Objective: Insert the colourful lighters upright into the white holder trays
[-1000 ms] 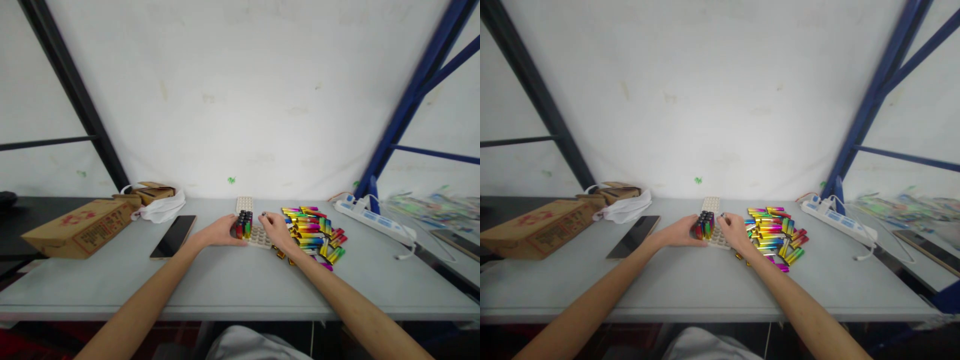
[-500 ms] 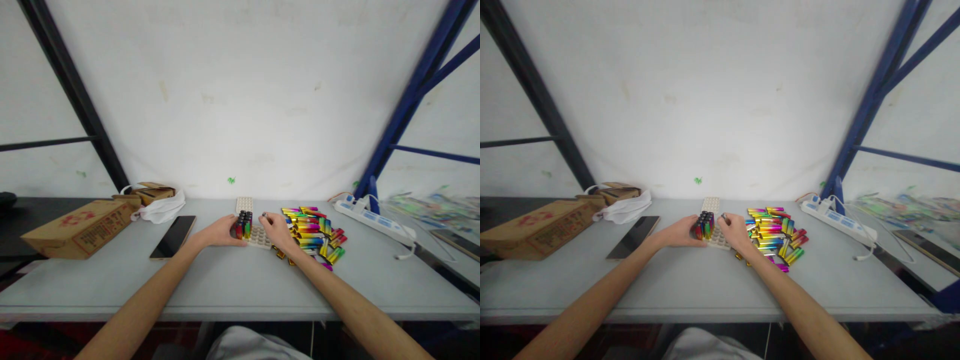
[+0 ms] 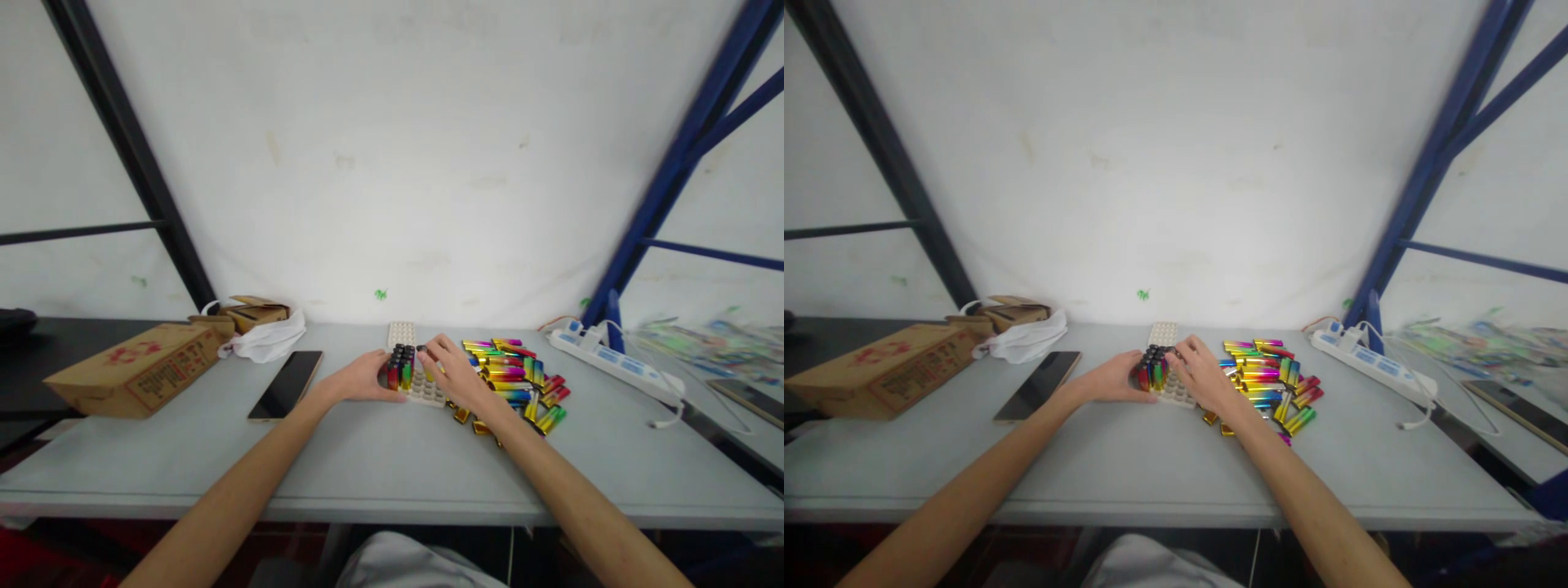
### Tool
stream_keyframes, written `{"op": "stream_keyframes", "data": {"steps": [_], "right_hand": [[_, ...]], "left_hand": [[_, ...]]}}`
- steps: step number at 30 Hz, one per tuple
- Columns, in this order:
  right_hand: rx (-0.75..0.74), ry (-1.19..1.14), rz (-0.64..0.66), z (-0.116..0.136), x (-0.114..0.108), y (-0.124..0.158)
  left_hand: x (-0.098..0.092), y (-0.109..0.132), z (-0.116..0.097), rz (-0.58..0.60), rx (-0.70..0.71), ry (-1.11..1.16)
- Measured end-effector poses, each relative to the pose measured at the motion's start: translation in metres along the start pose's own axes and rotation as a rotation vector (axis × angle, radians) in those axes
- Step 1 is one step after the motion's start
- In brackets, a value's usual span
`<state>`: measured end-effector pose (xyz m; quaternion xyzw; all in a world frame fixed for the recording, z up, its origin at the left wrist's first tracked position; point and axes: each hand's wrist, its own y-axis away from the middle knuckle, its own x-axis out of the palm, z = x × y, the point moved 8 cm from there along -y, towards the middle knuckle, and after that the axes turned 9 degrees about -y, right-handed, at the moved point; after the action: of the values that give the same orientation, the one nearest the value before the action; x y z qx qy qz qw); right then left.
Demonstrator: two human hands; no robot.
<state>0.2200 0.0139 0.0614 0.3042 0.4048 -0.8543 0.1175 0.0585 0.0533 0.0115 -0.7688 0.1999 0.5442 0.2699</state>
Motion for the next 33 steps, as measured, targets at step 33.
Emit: {"op": "stream_keyframes", "data": {"steps": [33], "right_hand": [[0.277, 0.423, -0.076, -0.108, -0.067, 0.009]], "left_hand": [[-0.005, -0.001, 0.003, 0.022, -0.047, -0.009]]}}
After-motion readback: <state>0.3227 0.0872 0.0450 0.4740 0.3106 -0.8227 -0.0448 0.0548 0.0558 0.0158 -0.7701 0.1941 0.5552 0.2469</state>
